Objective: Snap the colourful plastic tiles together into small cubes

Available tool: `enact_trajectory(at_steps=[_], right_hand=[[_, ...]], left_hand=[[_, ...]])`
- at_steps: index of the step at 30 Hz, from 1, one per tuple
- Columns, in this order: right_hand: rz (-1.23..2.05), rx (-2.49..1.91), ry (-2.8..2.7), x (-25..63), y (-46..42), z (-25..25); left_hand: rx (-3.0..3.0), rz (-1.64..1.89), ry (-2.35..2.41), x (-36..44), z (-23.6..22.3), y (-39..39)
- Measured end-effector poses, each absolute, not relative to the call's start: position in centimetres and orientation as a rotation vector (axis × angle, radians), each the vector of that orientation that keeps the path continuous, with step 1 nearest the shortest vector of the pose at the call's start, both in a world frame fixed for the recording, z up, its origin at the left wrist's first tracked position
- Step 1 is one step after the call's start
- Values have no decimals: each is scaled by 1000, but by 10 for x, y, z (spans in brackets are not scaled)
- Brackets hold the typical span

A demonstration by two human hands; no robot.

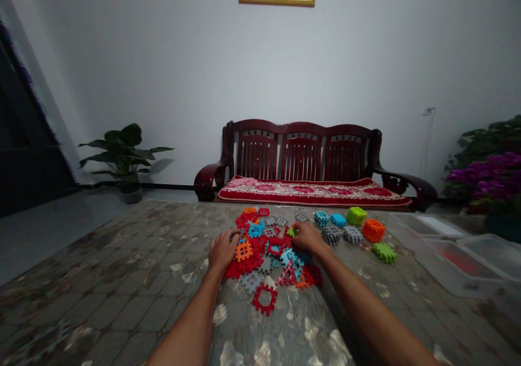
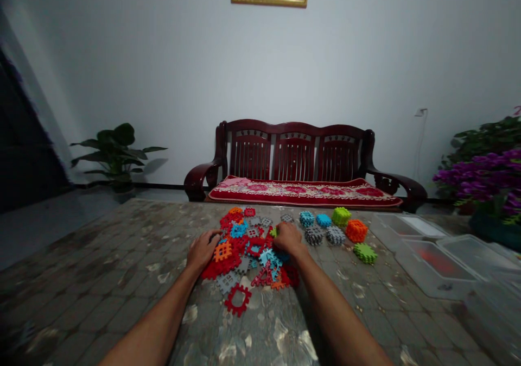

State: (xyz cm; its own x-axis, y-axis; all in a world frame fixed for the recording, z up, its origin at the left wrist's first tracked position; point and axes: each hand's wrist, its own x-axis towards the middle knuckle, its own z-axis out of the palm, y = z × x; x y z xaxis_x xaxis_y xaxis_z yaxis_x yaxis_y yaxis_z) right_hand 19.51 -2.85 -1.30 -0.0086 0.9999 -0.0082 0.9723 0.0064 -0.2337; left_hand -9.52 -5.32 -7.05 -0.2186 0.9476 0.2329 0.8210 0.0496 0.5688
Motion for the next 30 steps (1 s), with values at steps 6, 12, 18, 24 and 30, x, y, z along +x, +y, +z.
enact_trajectory(at_steps=[6, 12, 18, 24, 30], right_hand=[[262, -2079, -2095, 195, -24, -20], [245, -2097, -2146, 190, -26, -15], [193, -2095, -2212, 186, -29, -9], [119, -2069, -2239, 180, -32, -7], [58, -1993, -2120, 193, -37, -8]], left_hand=[[1844, 879, 2109, -96, -70, -54], [1862, 866, 2097, -96, -70, -53], [1873, 860, 2097, -97, -69, -54], [1872, 860, 2113, -95, -69, -55], [1883, 850, 2116, -95, -70, -54]])
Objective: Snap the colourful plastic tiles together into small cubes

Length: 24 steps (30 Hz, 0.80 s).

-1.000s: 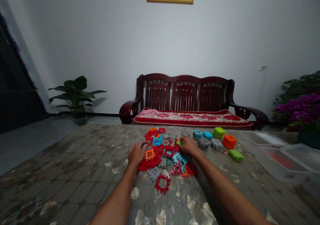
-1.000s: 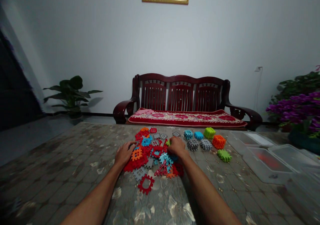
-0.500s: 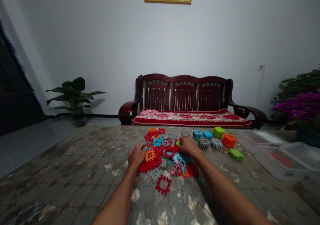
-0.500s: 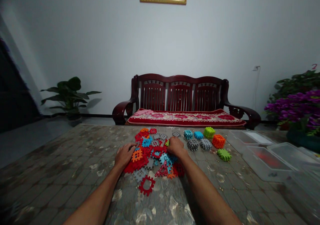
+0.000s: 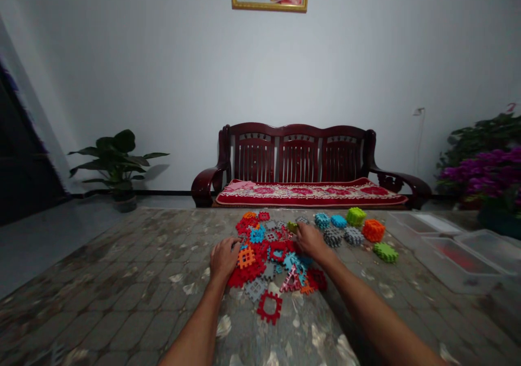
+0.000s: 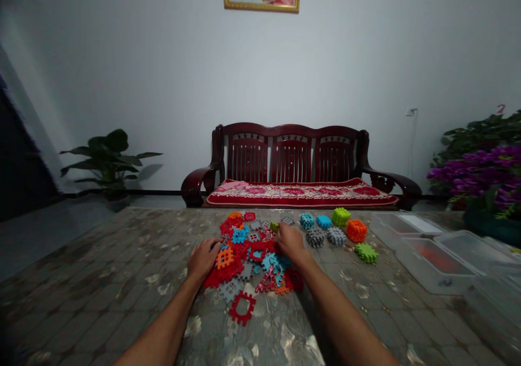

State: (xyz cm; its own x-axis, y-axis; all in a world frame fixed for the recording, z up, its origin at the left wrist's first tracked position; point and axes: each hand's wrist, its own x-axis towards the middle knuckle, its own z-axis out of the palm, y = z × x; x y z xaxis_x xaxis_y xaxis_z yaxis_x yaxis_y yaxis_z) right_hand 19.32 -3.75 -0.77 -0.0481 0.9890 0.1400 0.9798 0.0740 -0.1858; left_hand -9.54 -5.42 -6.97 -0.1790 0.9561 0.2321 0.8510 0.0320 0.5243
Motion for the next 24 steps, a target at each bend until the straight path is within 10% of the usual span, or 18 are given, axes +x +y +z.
enact_trajectory(at_steps=[24], right_hand=[[142, -1745, -1914, 285, -114, -73]], left_hand=[[1883, 824, 2146, -94, -64, -54]])
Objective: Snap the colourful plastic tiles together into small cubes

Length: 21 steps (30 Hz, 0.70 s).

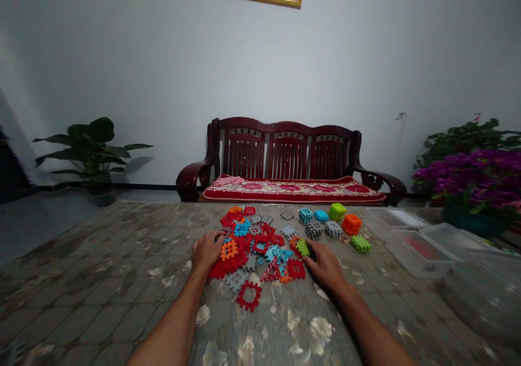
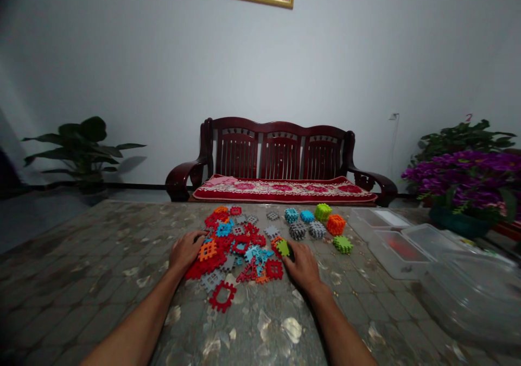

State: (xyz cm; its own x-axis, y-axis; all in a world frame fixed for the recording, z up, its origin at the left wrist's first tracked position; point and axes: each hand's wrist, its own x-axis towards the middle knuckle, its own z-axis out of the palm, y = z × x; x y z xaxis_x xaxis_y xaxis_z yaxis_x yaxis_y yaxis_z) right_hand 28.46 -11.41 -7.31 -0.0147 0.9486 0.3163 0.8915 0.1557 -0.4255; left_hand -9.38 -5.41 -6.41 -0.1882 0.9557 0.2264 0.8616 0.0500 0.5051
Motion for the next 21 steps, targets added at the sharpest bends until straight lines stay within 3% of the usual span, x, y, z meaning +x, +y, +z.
enact_trajectory(at_steps=[12, 17, 21], right_hand=[[489, -1581, -1594, 283, -117, -65], [420, -1576, -1497, 286, -119, -68], [183, -1620, -1479, 299, -120, -67]], left_hand=[[1881, 755, 2211, -89, -61, -51], [1878, 758, 2216, -90, -61, -50], [1866, 760, 2209, -92, -62, -49]])
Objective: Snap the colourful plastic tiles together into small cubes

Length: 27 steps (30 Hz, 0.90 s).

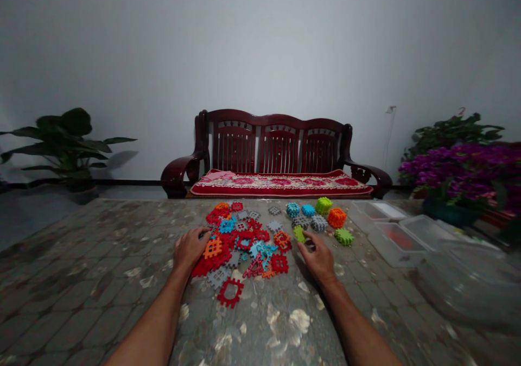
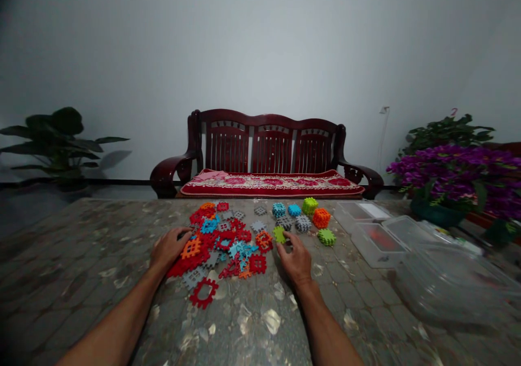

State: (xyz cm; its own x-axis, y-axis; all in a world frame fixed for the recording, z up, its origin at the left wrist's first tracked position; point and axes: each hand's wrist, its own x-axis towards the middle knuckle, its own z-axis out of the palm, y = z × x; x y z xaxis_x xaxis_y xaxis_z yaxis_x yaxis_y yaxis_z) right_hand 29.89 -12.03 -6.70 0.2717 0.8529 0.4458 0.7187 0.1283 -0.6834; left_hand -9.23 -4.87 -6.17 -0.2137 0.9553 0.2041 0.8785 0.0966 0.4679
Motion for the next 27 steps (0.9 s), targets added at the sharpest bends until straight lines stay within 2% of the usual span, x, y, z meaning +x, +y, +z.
enact_trajectory(at_steps=[5, 8, 14, 27], right_hand=[[-157, -1867, -1344, 347, -121, -51], [-246, -2108, -1211, 377, -123, -43], [-262, -2365, -1172, 411, -122, -37], [-148, -2422, -1282, 420, -111, -56]], left_hand=[[1876, 746, 2210, -94, -64, -46], [1864, 727, 2226, -94, -65, -45], [1871, 731, 2216, -93, -66, -45], [1862, 745, 2203, -95, -67, -45]])
